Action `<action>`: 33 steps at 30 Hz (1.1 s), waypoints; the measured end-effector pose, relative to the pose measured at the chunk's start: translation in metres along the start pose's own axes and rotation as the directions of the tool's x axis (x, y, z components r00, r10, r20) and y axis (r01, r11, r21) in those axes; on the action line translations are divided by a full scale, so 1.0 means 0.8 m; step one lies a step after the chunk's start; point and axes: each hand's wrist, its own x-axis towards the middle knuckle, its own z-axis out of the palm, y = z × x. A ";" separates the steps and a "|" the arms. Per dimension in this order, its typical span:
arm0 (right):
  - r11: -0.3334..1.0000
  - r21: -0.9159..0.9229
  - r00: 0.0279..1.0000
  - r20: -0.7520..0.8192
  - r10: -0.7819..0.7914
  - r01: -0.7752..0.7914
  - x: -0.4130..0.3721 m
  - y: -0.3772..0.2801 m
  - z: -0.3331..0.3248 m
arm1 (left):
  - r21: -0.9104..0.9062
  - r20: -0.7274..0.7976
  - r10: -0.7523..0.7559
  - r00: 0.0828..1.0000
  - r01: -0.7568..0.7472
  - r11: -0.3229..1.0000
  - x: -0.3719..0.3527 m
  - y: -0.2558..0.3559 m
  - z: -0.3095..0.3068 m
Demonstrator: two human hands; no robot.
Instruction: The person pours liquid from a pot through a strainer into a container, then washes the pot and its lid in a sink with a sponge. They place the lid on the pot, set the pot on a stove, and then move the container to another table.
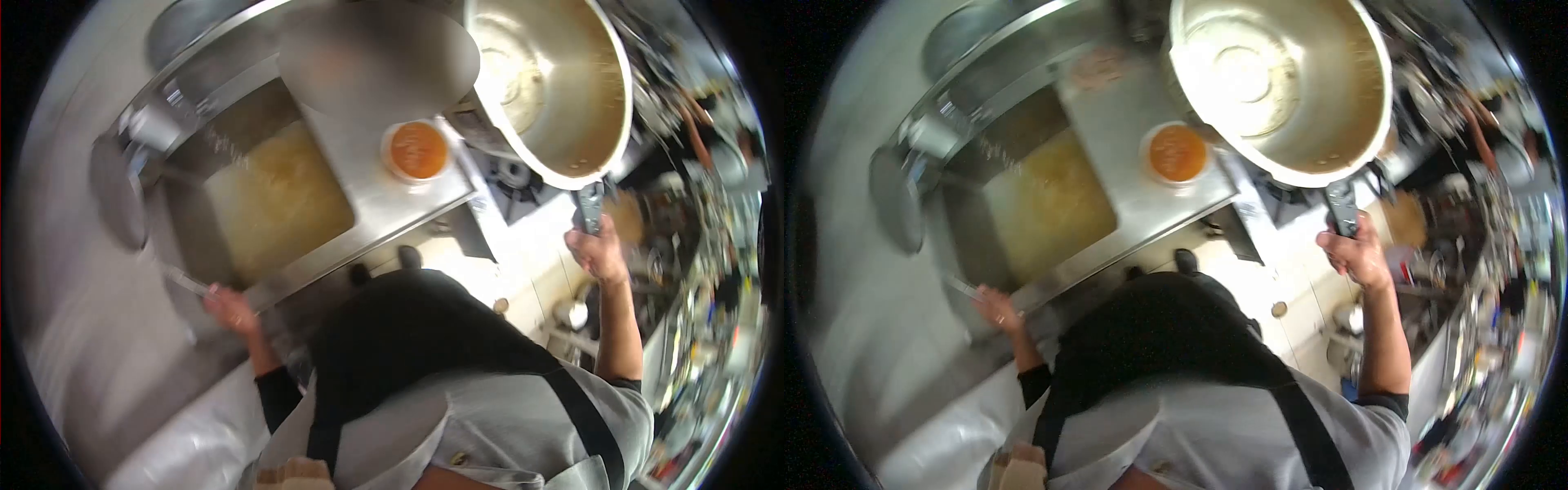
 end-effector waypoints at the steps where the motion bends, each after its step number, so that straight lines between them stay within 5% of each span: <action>1: 0.998 -0.041 0.995 -0.093 0.047 -0.051 -0.018 0.004 -0.011 | 0.085 0.010 0.004 1.000 -0.005 0.996 -0.006 0.040 0.025; 8: 0.967 0.054 0.925 -0.281 0.254 -0.249 -0.029 0.141 -0.071 | 0.040 0.009 0.016 1.000 -0.016 0.999 -0.002 0.085 0.097; 14: 0.952 0.241 0.931 -0.265 0.250 -0.187 0.059 0.293 -0.098 | 0.094 0.000 0.014 1.000 -0.014 0.995 0.004 0.101 0.103; 18: 0.956 0.082 0.924 -0.244 0.294 -0.282 0.095 0.330 -0.120 | -0.024 0.051 -0.011 0.999 0.013 1.000 -0.026 0.143 0.132; 20: 0.933 -0.145 0.921 -0.269 0.283 -0.329 0.092 0.294 -0.117 | -0.039 0.062 0.053 0.997 -0.050 0.998 -0.035 0.153 0.156; 21: 0.799 -0.526 0.924 -0.370 0.093 -0.291 0.089 0.289 -0.131 | -0.105 0.118 0.070 0.991 -0.058 0.993 -0.038 0.155 0.163; 22: 0.521 -0.812 0.913 -0.385 -0.138 -0.264 0.095 0.280 -0.143 | -0.172 0.177 0.092 0.980 -0.061 0.983 -0.043 0.155 0.169; 24: 0.513 -0.844 0.846 -0.385 -0.370 -0.159 0.113 0.196 -0.129 | -0.283 0.249 0.054 0.967 0.019 0.959 -0.066 0.171 0.195; 26: 0.871 -0.419 0.872 -0.290 -0.394 0.255 0.156 0.142 -0.103 | -0.374 0.404 0.029 0.914 0.136 0.917 -0.091 0.182 0.230; 28: 0.911 -0.112 0.909 -0.093 -0.407 0.397 0.178 0.071 0.009 | -0.387 0.567 0.039 0.822 0.225 0.894 -0.113 0.183 0.267; 30: 0.923 -0.079 0.889 0.314 -0.335 0.376 0.172 0.004 0.137 | -0.355 0.643 0.040 0.765 0.252 0.900 -0.139 0.182 0.306; 32: 0.932 -0.035 0.706 0.663 -0.248 0.361 0.192 0.007 0.223 | -0.380 0.687 0.101 0.720 0.237 0.894 -0.160 0.177 0.337; 33: 0.961 0.067 0.670 0.704 -0.237 0.269 0.197 0.008 0.262 | -0.314 0.761 0.005 0.649 0.362 0.878 -0.167 0.178 0.344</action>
